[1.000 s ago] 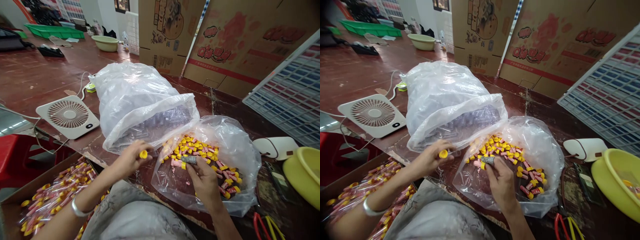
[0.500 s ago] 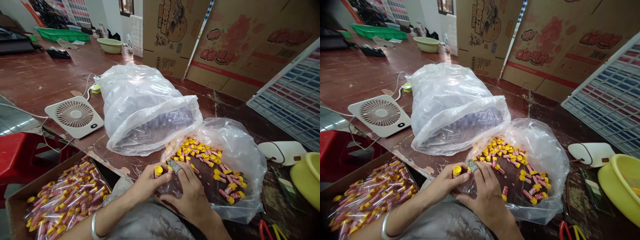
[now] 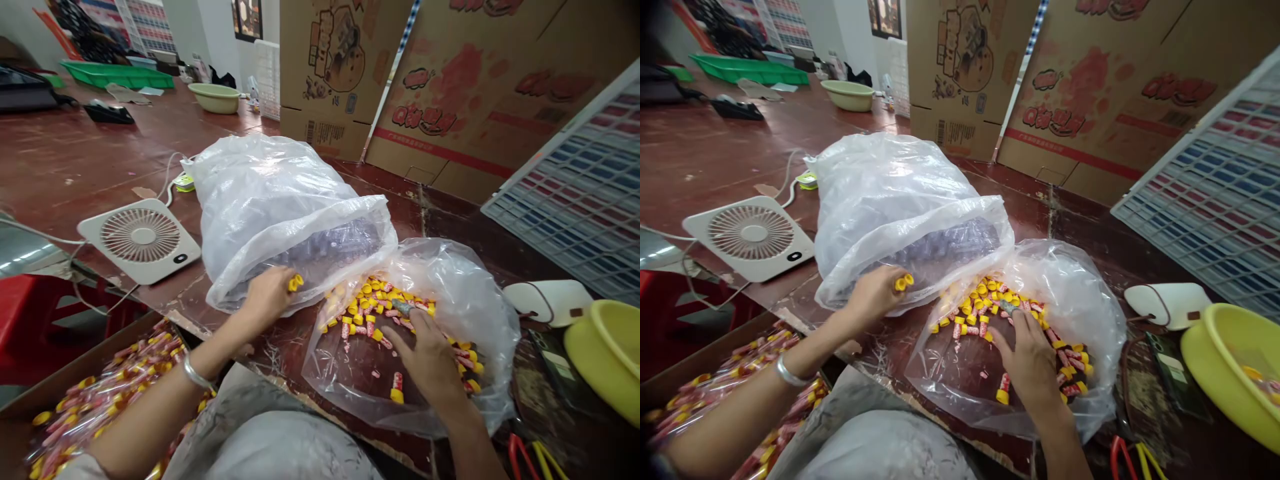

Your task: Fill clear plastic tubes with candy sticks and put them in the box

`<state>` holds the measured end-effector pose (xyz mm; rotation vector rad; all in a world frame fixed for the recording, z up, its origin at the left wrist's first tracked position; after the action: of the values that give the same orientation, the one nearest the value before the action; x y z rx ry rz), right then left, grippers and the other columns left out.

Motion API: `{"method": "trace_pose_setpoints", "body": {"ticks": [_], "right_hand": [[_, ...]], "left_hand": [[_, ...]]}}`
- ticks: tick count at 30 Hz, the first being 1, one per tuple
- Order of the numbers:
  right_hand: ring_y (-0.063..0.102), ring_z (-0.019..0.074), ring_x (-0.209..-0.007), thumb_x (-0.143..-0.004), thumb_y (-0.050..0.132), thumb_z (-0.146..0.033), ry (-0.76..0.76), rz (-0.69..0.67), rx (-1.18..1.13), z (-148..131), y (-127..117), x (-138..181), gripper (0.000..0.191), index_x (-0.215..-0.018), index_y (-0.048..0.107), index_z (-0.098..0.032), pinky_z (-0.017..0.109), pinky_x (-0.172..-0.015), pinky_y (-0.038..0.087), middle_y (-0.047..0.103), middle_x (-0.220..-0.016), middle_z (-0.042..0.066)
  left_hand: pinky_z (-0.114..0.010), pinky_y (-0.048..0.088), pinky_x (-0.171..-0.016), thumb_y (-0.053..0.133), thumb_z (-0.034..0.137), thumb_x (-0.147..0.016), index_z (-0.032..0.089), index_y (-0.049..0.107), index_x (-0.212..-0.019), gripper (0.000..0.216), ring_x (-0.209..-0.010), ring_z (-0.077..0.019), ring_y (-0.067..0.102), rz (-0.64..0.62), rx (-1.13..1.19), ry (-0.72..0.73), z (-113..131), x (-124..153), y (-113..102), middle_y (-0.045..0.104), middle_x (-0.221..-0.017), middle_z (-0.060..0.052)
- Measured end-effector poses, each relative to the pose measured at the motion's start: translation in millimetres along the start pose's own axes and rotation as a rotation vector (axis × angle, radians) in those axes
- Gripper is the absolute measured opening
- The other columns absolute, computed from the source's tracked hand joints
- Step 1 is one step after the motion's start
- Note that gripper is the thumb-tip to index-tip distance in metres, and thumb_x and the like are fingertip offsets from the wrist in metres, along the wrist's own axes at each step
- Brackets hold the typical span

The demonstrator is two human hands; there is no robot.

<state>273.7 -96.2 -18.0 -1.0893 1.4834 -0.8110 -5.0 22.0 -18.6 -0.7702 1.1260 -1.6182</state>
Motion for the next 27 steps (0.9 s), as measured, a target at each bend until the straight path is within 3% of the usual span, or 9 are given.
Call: {"method": "trace_pose_setpoints", "body": {"ticks": [2, 5, 9, 12, 14, 17, 21, 24, 27], "right_hand": [[0.067, 0.0296, -0.091, -0.094, 0.056, -0.032, 0.033, -0.124, 0.070, 19, 7, 2, 0.012, -0.097, 0.060, -0.020, 0.042, -0.078, 0.053, 0.069, -0.097, 0.011], [0.068, 0.0251, -0.085, -0.090, 0.060, -0.021, -0.007, -0.270, 0.040, 18, 21, 8, 0.002, -0.088, 0.061, -0.023, 0.035, -0.071, 0.051, 0.069, -0.092, 0.006], [0.067, 0.0236, -0.084, -0.085, 0.062, -0.016, -0.020, -0.248, -0.056, 6, 35, 12, 0.008, -0.088, 0.060, -0.023, 0.032, -0.070, 0.050, 0.068, -0.091, 0.004], [0.067, 0.0226, -0.078, -0.088, 0.057, -0.021, 0.013, -0.191, -0.124, 4, 36, 11, 0.008, -0.081, 0.057, -0.022, 0.033, -0.069, 0.052, 0.068, -0.086, 0.006], [0.069, 0.0213, -0.075, -0.092, 0.057, -0.031, 0.113, -0.144, -0.330, 2, 29, 9, 0.012, -0.083, 0.056, -0.022, 0.032, -0.068, 0.054, 0.070, -0.084, 0.006], [0.073, 0.0211, -0.087, -0.088, 0.068, -0.043, 0.342, -0.042, -0.891, -14, 14, 3, 0.025, -0.098, 0.059, -0.022, 0.031, -0.076, 0.058, 0.075, -0.095, 0.006], [0.073, 0.0182, -0.091, -0.084, 0.074, -0.041, 0.404, -0.099, -1.298, -54, 1, -7, 0.031, -0.107, 0.066, -0.022, 0.029, -0.082, 0.057, 0.076, -0.100, 0.005], [0.072, 0.0149, -0.076, -0.090, 0.070, -0.040, 0.374, -0.289, -1.409, -75, 2, -7, 0.025, -0.104, 0.069, -0.021, 0.025, -0.073, 0.056, 0.076, -0.086, 0.002], [0.070, 0.0136, -0.073, -0.090, 0.070, -0.039, 0.413, -0.236, -1.467, -77, 4, -4, 0.022, -0.103, 0.070, -0.021, 0.024, -0.072, 0.056, 0.075, -0.083, 0.000]], "left_hand": [[-0.034, 0.049, -0.074, 0.056, 0.016, -0.082, 0.015, 0.072, -0.096, 0.021, -0.098, -0.0317, 0.067, -0.013, -0.115, -0.017, -14, -20, 1, 0.071, -0.102, -0.016], [-0.036, 0.050, -0.071, 0.054, 0.012, -0.080, 0.010, 0.073, -0.088, 0.020, -0.089, -0.0338, 0.070, -0.061, -0.151, -0.022, -21, -37, 12, 0.072, -0.096, -0.021], [-0.039, 0.052, -0.072, 0.055, 0.012, -0.080, 0.008, 0.073, -0.086, 0.019, -0.089, -0.0366, 0.070, -0.055, -0.171, -0.019, -22, -38, 16, 0.072, -0.096, -0.023], [-0.034, 0.053, -0.077, 0.060, 0.024, -0.086, 0.013, 0.073, -0.099, 0.022, -0.092, -0.0294, 0.070, -0.004, -0.087, 0.027, -23, -25, 5, 0.073, -0.101, -0.015], [-0.028, 0.053, -0.076, 0.062, 0.032, -0.088, 0.017, 0.071, -0.105, 0.025, -0.087, -0.0213, 0.069, 0.123, 0.126, 0.163, -17, -6, -5, 0.074, -0.098, -0.009], [-0.026, 0.052, -0.069, 0.062, 0.030, -0.091, 0.018, 0.069, -0.111, 0.024, -0.077, -0.0158, 0.067, 0.347, 0.435, 0.567, 7, 36, -17, 0.074, -0.089, -0.006], [-0.031, 0.054, -0.068, 0.050, 0.021, -0.098, 0.013, 0.064, -0.124, 0.031, -0.083, -0.0190, 0.070, 0.429, 0.392, 1.068, 51, 86, -23, 0.076, -0.087, -0.009], [-0.031, 0.056, -0.062, 0.051, 0.016, -0.096, 0.009, 0.068, -0.116, 0.027, -0.080, -0.0196, 0.072, 0.467, 0.295, 1.217, 72, 102, -29, 0.077, -0.084, -0.008], [-0.030, 0.055, -0.054, 0.051, 0.014, -0.095, 0.006, 0.072, -0.106, 0.025, -0.072, -0.0187, 0.072, 0.490, 0.285, 1.277, 79, 105, -36, 0.077, -0.080, -0.007]]}}
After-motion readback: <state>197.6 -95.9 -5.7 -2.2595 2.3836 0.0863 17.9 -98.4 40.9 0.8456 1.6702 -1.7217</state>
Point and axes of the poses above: each hand's wrist, its own x-axis away from the middle knuckle, its own y-axis out of the palm, z = x × y, the point moved 3 cm from there along -x, towards the middle knuckle
